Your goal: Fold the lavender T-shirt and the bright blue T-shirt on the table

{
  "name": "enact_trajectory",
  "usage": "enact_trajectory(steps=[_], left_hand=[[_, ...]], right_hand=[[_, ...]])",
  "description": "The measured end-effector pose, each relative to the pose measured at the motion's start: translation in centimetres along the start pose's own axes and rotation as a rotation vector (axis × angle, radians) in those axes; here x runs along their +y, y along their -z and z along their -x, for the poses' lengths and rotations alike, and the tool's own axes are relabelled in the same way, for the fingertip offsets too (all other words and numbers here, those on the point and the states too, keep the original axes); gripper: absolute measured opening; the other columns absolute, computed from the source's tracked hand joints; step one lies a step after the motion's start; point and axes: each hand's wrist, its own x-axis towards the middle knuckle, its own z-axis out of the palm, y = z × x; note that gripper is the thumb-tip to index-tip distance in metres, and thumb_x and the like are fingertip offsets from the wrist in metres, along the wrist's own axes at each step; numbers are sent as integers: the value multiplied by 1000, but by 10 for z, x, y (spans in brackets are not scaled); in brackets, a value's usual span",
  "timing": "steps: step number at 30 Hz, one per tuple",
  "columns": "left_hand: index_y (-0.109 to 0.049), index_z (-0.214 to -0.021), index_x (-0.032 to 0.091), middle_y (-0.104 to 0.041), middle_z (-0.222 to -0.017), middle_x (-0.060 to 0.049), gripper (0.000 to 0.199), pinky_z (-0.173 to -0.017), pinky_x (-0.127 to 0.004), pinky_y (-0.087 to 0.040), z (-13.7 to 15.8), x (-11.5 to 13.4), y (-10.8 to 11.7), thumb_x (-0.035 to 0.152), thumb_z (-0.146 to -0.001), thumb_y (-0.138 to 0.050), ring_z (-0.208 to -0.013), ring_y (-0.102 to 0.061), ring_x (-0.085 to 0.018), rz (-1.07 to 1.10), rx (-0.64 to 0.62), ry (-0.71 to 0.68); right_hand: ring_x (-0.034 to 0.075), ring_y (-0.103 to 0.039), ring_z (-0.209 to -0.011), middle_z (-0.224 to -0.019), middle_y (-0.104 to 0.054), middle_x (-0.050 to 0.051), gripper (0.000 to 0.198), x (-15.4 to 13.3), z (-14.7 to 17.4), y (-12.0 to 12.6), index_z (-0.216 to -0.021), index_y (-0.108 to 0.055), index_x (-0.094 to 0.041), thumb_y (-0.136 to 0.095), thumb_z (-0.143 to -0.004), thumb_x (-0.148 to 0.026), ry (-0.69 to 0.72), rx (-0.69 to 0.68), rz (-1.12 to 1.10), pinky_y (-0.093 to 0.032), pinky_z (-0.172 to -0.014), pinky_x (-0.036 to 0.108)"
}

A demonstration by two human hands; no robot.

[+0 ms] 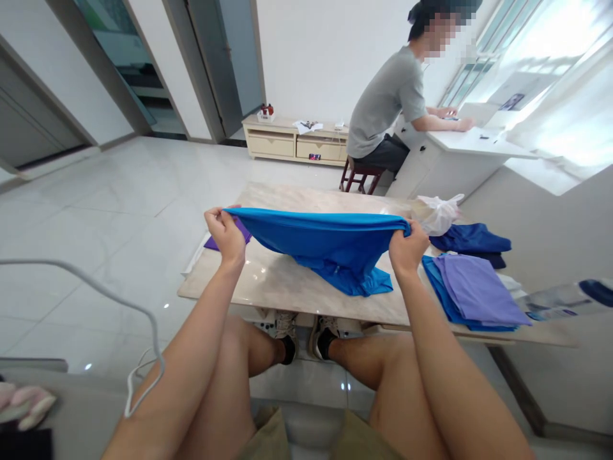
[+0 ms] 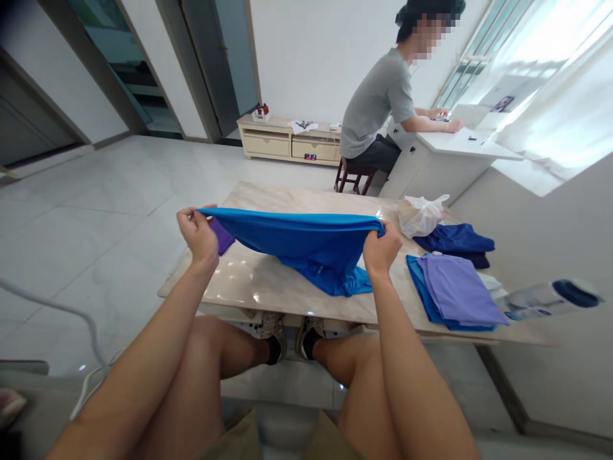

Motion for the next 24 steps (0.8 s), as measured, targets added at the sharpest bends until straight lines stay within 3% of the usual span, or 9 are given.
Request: enact_trajectory(steps=[2,4,7,10,13,15,18,20,24], left_hand=[[-56,-109,25,-73,-127,-10,23,-126,-44,-46,8,5,2,28,-97,-76,-136,-63,-26,-186,-85,-81],[-63,-110,24,-72,-128,-11,36,-128,-48,-42,25,13,-4,22,-84,-88,-137,-60,-31,-276,-306,-96],[-69,-117,24,-72,-131,-13,60,-125,-49,-45,66,26,-26,25,-66,-102,-139,-61,-37,-208,-692,-56],[-72,-123,27,-76,-126,-12,75,-117,-48,-50,104,35,-56,26,-57,-108,-135,-65,-40,-115,-914,-12],[-76,-113,28,-79,-100,-8,38,-103,-46,-55,123,36,-81,27,-80,-94,-108,-76,-36,-195,-951,30],[-76,-98,26,-79,-91,-8,12,-97,-43,-56,126,33,-91,25,-90,-85,-96,-76,-33,-251,-905,59],[-74,-87,24,-80,-90,-7,12,-90,-36,-55,127,26,-97,22,-90,-85,-92,-77,-28,-162,-856,155],[-73,-88,23,-79,-91,-6,13,-85,-32,-55,128,24,-97,23,-90,-86,-88,-76,-24,-52,-836,224],[-71,-92,22,-70,-77,1,20,-66,-25,-49,131,29,-94,31,-91,-88,-67,-65,-15,89,-871,375]], right_hand=[[28,-67,-89,-86,-74,11,28,-4,2,1,-94,-76,-18,-50,-90,-26,1,-63,18,-55,-95,40],[26,-65,-85,-83,-73,9,28,-13,9,-2,-93,-75,-18,-49,-88,-25,42,-177,-22,-55,-92,38],[24,-67,-85,-85,-74,6,29,-32,26,-11,-94,-77,-18,-51,-85,-27,107,-445,-172,-56,-90,36],[21,-68,-80,-85,-75,3,31,-45,42,-25,-102,-78,-18,-59,-83,-33,11,-761,-359,-59,-80,34],[21,-72,-83,-93,-79,3,45,-39,44,-35,-120,-74,-19,-72,-79,-37,-144,-779,-549,-62,-80,35],[22,-76,-93,-102,-80,6,43,-24,38,-37,-118,-71,-20,-75,-80,-37,-195,-592,-609,-65,-87,37],[23,-79,-102,-109,-81,10,33,6,26,-31,-112,-67,-20,-73,-85,-37,-250,-364,-538,-66,-96,41],[25,-80,-106,-113,-82,12,37,21,25,-23,-117,-67,-19,-74,-89,-43,-267,-473,-462,-66,-98,44],[29,-76,-126,-135,-81,14,55,32,42,-10,-135,-71,-20,-82,-90,-51,-88,-1032,-359,-60,-113,48]])
